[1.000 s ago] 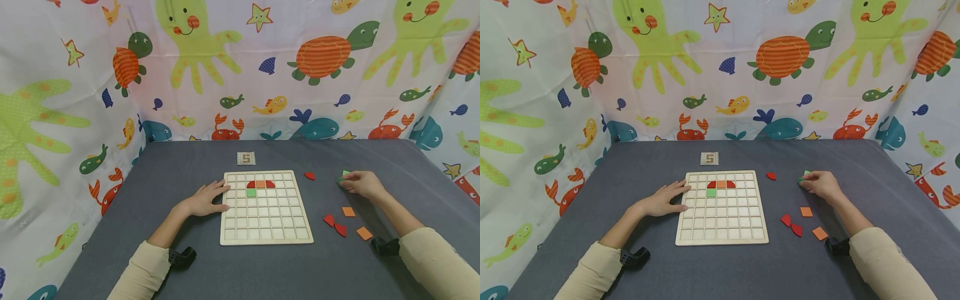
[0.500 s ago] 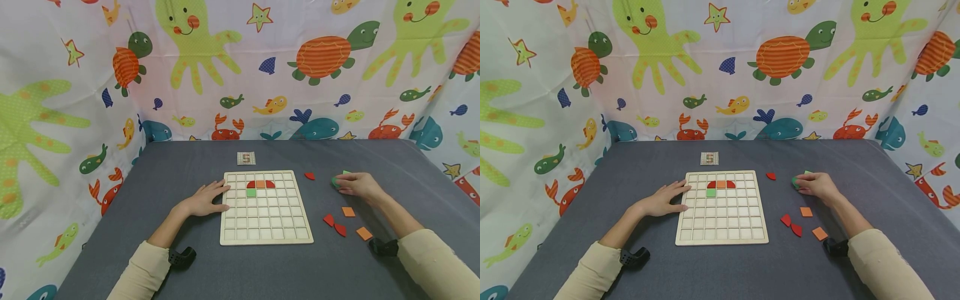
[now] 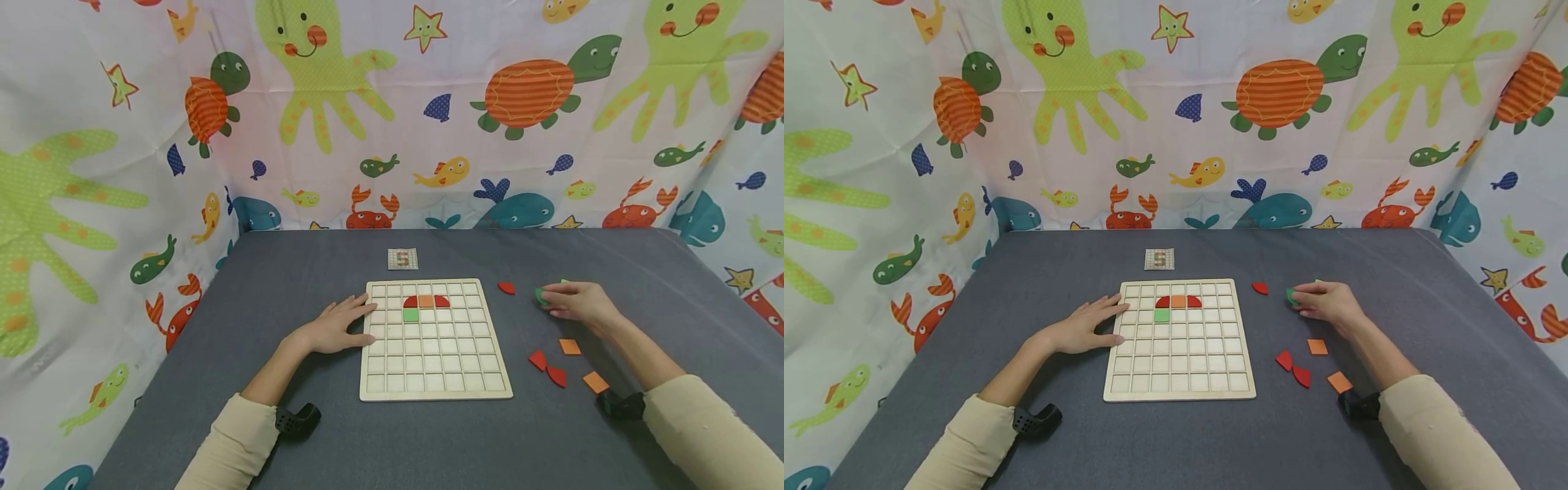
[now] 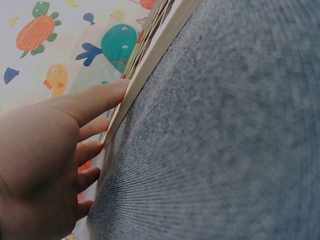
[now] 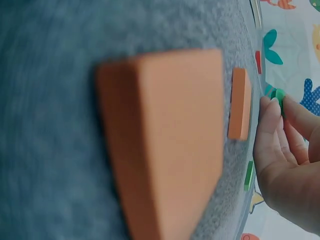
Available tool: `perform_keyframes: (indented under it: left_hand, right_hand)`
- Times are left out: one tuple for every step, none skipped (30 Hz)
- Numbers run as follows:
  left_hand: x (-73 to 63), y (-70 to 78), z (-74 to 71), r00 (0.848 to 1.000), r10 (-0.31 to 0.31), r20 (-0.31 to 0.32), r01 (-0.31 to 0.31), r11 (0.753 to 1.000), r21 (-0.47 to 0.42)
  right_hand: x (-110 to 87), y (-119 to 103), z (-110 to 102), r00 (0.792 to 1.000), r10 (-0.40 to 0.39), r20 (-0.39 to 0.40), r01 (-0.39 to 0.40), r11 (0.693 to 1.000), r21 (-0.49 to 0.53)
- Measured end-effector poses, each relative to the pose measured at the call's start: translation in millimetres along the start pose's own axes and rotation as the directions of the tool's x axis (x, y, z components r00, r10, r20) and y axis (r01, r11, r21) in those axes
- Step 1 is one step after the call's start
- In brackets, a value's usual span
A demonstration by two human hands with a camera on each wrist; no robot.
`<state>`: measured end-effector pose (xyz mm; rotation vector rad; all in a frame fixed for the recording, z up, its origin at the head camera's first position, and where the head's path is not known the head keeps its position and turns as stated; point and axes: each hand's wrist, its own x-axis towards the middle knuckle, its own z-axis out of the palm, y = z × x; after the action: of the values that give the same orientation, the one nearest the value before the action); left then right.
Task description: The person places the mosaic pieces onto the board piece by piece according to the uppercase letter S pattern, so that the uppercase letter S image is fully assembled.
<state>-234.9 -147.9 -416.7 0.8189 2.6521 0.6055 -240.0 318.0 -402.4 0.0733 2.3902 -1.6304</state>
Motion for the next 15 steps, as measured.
perform_keyframes:
  left_hand:
    - [0.1, -0.2, 0.1, 1.0, -0.001, 0.0, 0.001, 1.0, 0.0]
    - [0.2, -0.4, 0.2, 1.0, -0.002, 0.0, 0.002, 1.0, 0.001]
    - [0.3, -0.5, 0.4, 1.0, -0.002, 0.001, 0.002, 1.0, 0.001]
    - [0.3, -0.7, 0.4, 1.0, -0.002, 0.002, 0.002, 1.0, 0.001]
    - [0.4, -0.8, 0.5, 1.0, -0.002, 0.002, 0.002, 1.0, 0.002]
    - [0.4, -1.0, 0.6, 1.0, -0.001, 0.002, 0.001, 1.0, 0.001]
    - [0.5, -1.0, 0.7, 1.0, 0.0, 0.002, 0.0, 1.0, 0.0]
    - [0.6, -1.1, 0.7, 1.0, 0.001, 0.002, -0.001, 1.0, 0.0]
    - [0.6, -1.2, 0.7, 1.0, 0.001, 0.002, -0.001, 1.0, -0.001]
    - [0.6, -1.2, 0.7, 1.0, 0.002, 0.001, -0.002, 1.0, -0.001]
    - [0.7, -1.2, 0.7, 1.0, 0.003, 0.0, -0.003, 1.0, -0.002]
    - [0.7, -1.2, 0.6, 1.0, 0.003, -0.001, -0.003, 1.0, -0.001]
    - [0.6, -1.1, 0.6, 1.0, 0.003, -0.001, -0.003, 1.0, 0.0]
    - [0.6, -1.0, 0.6, 1.0, 0.003, -0.002, -0.003, 1.0, 0.001]
    - [0.5, -0.7, 0.5, 1.0, 0.003, -0.002, -0.003, 1.0, 0.001]
  right_hand:
    - [0.0, -0.5, 1.1, 1.0, 0.0, 0.002, 0.0, 1.0, 0.0]
    - [-0.1, -1.2, 2.5, 1.0, 0.0, 0.004, 0.0, 1.0, -0.002]
    - [-0.1, -1.8, 4.0, 1.0, 0.001, 0.005, -0.001, 1.0, -0.005]
    - [-0.2, -2.7, 5.6, 1.0, 0.0, 0.006, 0.0, 1.0, -0.007]
    - [-0.2, -3.5, 7.2, 1.0, 0.0, 0.006, 0.0, 1.0, -0.011]
    - [-0.3, -4.2, 8.8, 1.0, -0.002, 0.009, 0.003, 1.0, -0.013]
    - [-0.3, -5.2, 10.4, 1.0, -0.003, 0.011, 0.003, 1.0, -0.012]
    - [-0.2, -6.2, 12.0, 1.0, -0.002, 0.012, 0.002, 1.0, -0.01]
    - [0.0, -7.2, 13.4, 1.0, 0.003, 0.016, -0.003, 1.0, 0.0]
    - [0.4, -8.2, 14.8, 1.0, 0.009, 0.023, -0.009, 1.0, 0.014]
    - [1.0, -9.1, 16.1, 0.999, 0.017, 0.036, -0.019, 0.999, 0.037]
    - [1.5, -10.0, 17.4, 0.998, 0.03, 0.051, -0.033, 0.997, 0.063]
    - [2.1, -11.0, 18.8, 0.997, 0.044, 0.068, -0.05, 0.995, 0.089]
    - [2.8, -11.8, 20.2, 0.994, 0.06, 0.087, -0.071, 0.99, 0.119]
    - [3.4, -12.6, 21.6, 0.991, 0.077, 0.105, -0.092, 0.984, 0.15]
